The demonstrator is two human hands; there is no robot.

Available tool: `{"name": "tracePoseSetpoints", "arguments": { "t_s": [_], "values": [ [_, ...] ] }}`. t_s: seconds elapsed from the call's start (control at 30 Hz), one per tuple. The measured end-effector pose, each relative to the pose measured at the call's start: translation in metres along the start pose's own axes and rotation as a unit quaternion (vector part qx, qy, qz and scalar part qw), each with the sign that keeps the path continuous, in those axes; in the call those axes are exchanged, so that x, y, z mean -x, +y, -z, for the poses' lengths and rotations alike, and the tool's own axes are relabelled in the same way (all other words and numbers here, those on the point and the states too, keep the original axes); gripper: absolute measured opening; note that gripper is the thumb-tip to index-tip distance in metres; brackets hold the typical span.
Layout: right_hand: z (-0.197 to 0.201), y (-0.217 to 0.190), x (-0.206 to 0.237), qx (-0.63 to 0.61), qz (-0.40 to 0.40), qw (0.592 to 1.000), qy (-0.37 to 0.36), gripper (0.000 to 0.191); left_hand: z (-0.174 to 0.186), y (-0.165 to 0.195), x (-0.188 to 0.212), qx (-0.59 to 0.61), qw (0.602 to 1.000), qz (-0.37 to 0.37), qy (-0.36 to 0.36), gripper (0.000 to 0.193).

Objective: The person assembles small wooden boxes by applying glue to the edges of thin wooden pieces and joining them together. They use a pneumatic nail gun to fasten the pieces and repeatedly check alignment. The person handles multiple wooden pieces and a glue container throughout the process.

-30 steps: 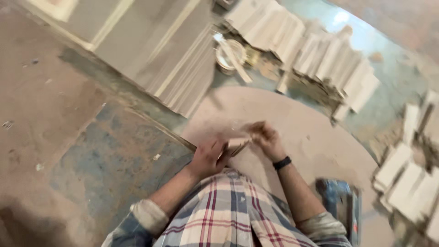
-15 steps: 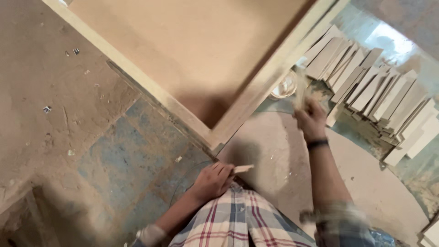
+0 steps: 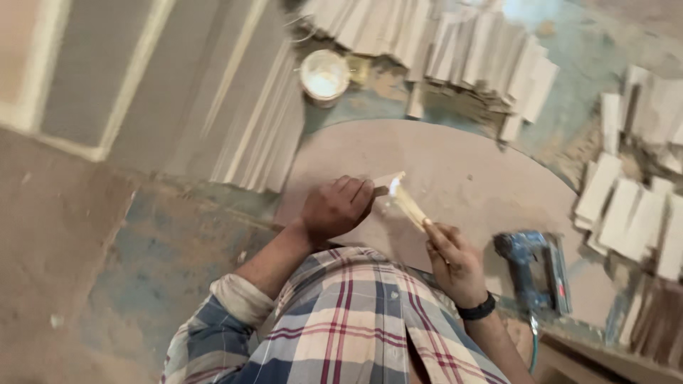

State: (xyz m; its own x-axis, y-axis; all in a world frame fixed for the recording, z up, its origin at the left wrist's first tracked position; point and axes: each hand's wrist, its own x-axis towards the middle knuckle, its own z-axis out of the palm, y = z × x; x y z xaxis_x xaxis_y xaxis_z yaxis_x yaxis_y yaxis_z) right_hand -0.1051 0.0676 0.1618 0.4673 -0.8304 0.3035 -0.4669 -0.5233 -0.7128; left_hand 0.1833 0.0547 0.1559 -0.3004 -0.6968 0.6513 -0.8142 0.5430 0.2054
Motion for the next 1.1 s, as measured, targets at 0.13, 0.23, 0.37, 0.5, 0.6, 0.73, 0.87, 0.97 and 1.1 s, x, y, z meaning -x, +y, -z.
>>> {"name": "tracePoseSetpoints", "arguments": {
  "t_s": [0.13,0.23,0.37,0.5,0.6,0.73,0.87,0.97,1.1],
  "values": [
    [0.031,0.011,0.034,0.073,-0.113,0.991,-0.008,0.049,-0.017,0.03,-0.015,0.011,0.998,-0.06,-0.023,0.02],
    [0.047,0.024,0.052,0.053,-0.164,0.985,0.015,0.049,-0.027,0.05,-0.019,0.025,0.997,-0.054,-0.046,0.018],
    [0.049,0.032,0.071,-0.028,-0.088,0.996,0.014,0.046,-0.037,0.065,-0.024,0.012,0.997,-0.071,-0.04,0.02],
    [0.05,0.039,0.084,-0.146,0.026,0.988,-0.046,0.049,-0.038,0.073,-0.023,0.01,0.997,-0.061,-0.038,0.024],
    [0.053,0.051,0.086,-0.259,-0.133,0.957,-0.006,0.053,-0.035,0.077,-0.02,-0.023,0.997,-0.066,-0.046,0.022],
    [0.057,0.064,0.086,-0.261,-0.2,0.943,-0.047,0.052,-0.032,0.081,-0.017,-0.045,0.996,-0.062,-0.044,0.022],
    [0.057,0.063,0.089,-0.265,-0.191,0.943,-0.06,0.053,-0.03,0.08,-0.016,-0.057,0.995,-0.06,-0.049,0.023],
    [0.058,0.058,0.089,-0.28,-0.196,0.939,-0.046,0.051,-0.029,0.079,-0.017,-0.059,0.996,-0.059,-0.044,0.023],
    [0.06,0.054,0.087,-0.24,-0.225,0.942,-0.071,0.052,-0.029,0.078,-0.018,-0.063,0.995,-0.057,-0.052,0.021]
  ]
}}
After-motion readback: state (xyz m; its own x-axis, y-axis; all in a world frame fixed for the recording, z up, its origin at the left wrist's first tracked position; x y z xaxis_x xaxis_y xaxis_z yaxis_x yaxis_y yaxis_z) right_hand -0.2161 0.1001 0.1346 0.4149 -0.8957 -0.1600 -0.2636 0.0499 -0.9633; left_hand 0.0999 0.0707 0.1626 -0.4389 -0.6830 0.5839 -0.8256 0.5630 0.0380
